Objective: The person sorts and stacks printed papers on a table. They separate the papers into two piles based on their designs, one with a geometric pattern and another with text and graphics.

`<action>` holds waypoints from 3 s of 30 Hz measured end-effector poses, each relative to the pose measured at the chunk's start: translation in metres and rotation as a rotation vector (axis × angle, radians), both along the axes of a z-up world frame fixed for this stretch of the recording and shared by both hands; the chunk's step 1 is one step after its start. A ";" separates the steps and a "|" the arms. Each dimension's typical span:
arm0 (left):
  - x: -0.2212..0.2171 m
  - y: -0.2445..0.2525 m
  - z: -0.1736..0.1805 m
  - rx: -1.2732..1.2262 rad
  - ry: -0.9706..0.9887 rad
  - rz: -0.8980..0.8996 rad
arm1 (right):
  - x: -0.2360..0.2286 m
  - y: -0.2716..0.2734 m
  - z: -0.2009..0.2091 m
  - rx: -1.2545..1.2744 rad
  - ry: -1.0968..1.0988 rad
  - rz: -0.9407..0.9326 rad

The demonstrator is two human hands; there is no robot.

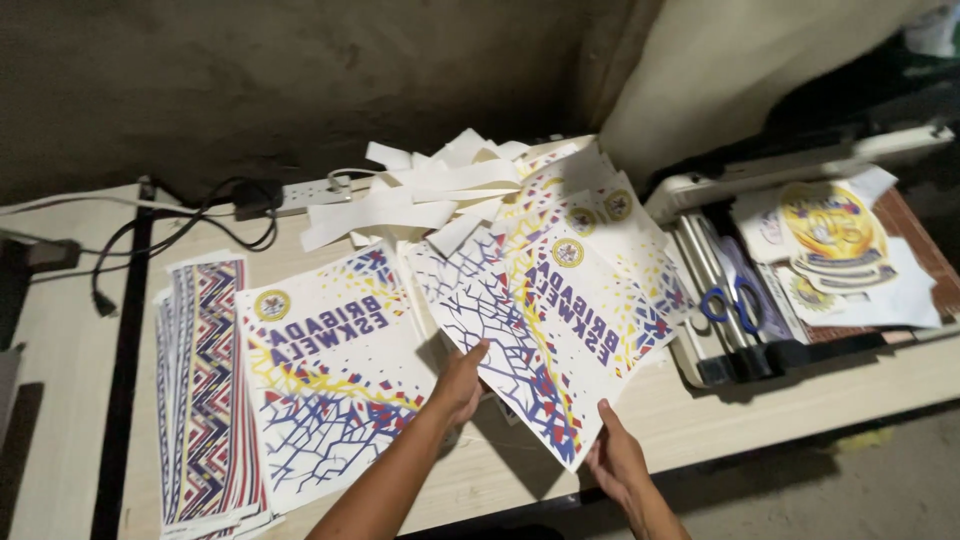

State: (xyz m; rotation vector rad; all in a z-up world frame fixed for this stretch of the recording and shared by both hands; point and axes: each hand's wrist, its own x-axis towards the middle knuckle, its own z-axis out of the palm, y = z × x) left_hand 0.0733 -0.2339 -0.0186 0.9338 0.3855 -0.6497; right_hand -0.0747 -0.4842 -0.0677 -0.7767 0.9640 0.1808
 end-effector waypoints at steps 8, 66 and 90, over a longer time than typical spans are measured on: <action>-0.048 0.061 0.005 0.204 0.024 0.009 | 0.067 0.030 0.040 -0.168 -0.063 0.087; -0.099 0.237 0.045 1.557 -0.360 -0.834 | 0.095 0.122 0.075 -1.652 -1.001 1.237; 0.016 0.026 -0.025 0.075 0.062 0.011 | -0.023 0.007 0.082 -1.135 -0.870 0.689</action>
